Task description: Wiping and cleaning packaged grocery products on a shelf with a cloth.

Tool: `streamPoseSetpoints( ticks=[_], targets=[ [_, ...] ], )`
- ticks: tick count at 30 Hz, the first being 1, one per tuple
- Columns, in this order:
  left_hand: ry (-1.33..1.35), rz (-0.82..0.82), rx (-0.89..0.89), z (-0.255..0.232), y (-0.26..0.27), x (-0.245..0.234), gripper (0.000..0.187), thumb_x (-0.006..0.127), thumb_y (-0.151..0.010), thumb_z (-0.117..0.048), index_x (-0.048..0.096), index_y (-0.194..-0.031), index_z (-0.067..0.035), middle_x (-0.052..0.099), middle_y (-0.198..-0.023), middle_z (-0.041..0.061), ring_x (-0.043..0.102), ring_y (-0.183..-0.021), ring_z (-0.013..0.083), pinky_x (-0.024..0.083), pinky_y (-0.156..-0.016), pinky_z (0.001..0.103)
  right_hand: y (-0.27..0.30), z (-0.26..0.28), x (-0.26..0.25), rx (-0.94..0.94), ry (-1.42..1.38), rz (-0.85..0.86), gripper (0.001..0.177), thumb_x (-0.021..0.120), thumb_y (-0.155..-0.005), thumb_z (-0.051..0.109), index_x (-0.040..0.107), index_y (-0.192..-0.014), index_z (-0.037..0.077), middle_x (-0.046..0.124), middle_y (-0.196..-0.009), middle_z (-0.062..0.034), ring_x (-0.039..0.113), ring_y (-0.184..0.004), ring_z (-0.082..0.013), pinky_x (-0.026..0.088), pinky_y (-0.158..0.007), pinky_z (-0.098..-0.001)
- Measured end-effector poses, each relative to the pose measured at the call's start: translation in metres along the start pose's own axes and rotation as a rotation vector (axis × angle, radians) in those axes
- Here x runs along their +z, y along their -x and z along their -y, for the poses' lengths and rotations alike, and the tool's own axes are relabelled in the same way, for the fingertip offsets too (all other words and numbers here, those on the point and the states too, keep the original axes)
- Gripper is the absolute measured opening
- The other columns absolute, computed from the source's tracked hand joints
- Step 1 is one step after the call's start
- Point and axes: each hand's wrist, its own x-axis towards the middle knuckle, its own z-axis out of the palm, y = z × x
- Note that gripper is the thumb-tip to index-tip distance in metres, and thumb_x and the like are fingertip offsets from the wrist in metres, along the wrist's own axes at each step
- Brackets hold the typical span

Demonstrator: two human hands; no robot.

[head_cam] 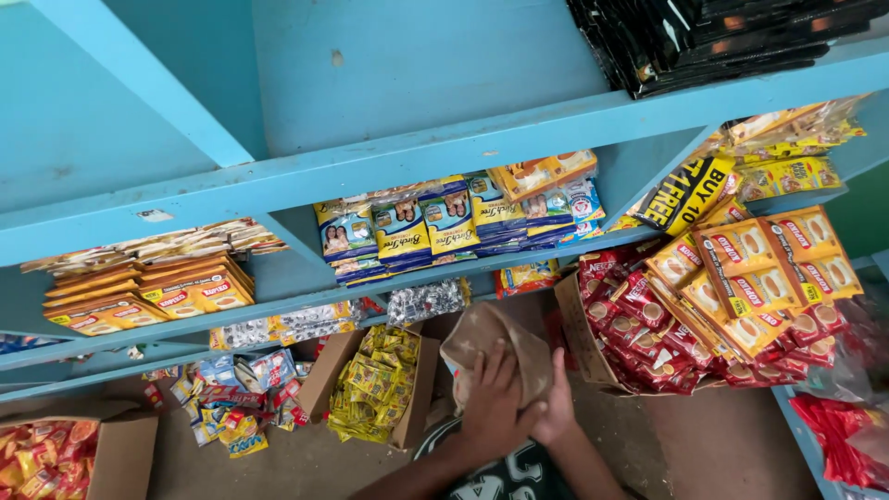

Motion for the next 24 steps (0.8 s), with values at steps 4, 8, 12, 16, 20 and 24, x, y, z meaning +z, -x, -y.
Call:
streamPoseSetpoints(
  ticks=[4, 8, 12, 16, 20, 24],
  targets=[
    [0.068, 0.008, -0.016, 0.008, -0.004, -0.008, 0.063, 0.058, -0.095, -0.036, 0.053, -0.137, 0.011, 0.045, -0.148, 0.030, 0.021, -0.150, 0.0509, 0.014, -0.116, 0.067, -0.001, -0.002, 0.010, -0.024, -0.015, 0.001, 0.072, 0.048, -0.100, 0.067, 0.059, -0.141, 0.009, 0.067, -0.135, -0.0083, 0.066, -0.116, -0.0245, 0.048, -0.104, -0.0414],
    [-0.007, -0.026, -0.144, 0.038, -0.013, -0.004, 0.077, 0.045, -0.100, -0.050, 0.039, -0.152, 0.006, 0.036, -0.158, 0.032, 0.018, -0.152, 0.0497, 0.010, -0.119, 0.067, -0.003, -0.006, 0.008, 0.124, -0.086, 0.088, 0.078, 0.046, -0.094, 0.077, 0.064, -0.133, 0.012, 0.069, -0.131, -0.0079, 0.064, -0.118, -0.0226, 0.042, -0.109, -0.0432],
    [0.354, -0.280, -0.203, 0.059, -0.021, -0.012, 0.057, 0.050, -0.100, -0.036, 0.044, -0.146, -0.002, 0.049, -0.141, 0.028, 0.060, -0.117, 0.0419, 0.056, -0.091, 0.052, -0.003, -0.010, 0.003, 0.151, -0.022, 0.010, 0.094, 0.039, -0.091, 0.083, 0.057, -0.138, 0.004, 0.064, -0.137, -0.0191, 0.059, -0.126, -0.0307, 0.038, -0.114, -0.0507],
    [0.249, -0.247, -0.375, 0.069, 0.000, 0.017, 0.067, 0.057, -0.093, -0.029, 0.039, -0.152, -0.002, 0.038, -0.158, 0.028, 0.042, -0.141, 0.0481, 0.039, -0.112, 0.054, -0.001, -0.011, 0.000, 0.175, -0.017, 0.080, 0.092, 0.042, -0.090, 0.080, 0.056, -0.140, 0.004, 0.064, -0.138, -0.0178, 0.061, -0.125, -0.0298, 0.040, -0.112, -0.0483],
    [0.076, -0.095, -0.177, 0.035, 0.016, 0.019, 0.074, 0.054, -0.096, -0.029, 0.030, -0.152, 0.014, 0.024, -0.162, 0.036, 0.018, -0.151, 0.0556, 0.018, -0.117, 0.068, -0.001, -0.009, -0.004, 0.197, -0.033, 0.032, 0.078, 0.046, -0.091, 0.075, 0.063, -0.133, 0.011, 0.067, -0.135, -0.0142, 0.061, -0.123, -0.0294, 0.040, -0.110, -0.0488],
    [0.137, 0.029, -0.168, 0.029, 0.020, 0.018, 0.072, 0.052, -0.095, -0.029, 0.033, -0.156, 0.004, 0.020, -0.167, 0.028, 0.008, -0.156, 0.0463, 0.009, -0.121, 0.062, 0.000, -0.007, -0.012, 0.195, -0.109, 0.063, 0.075, 0.051, -0.092, 0.070, 0.066, -0.129, 0.007, 0.067, -0.136, -0.0138, 0.061, -0.124, -0.0286, 0.040, -0.111, -0.0438]
  ],
)
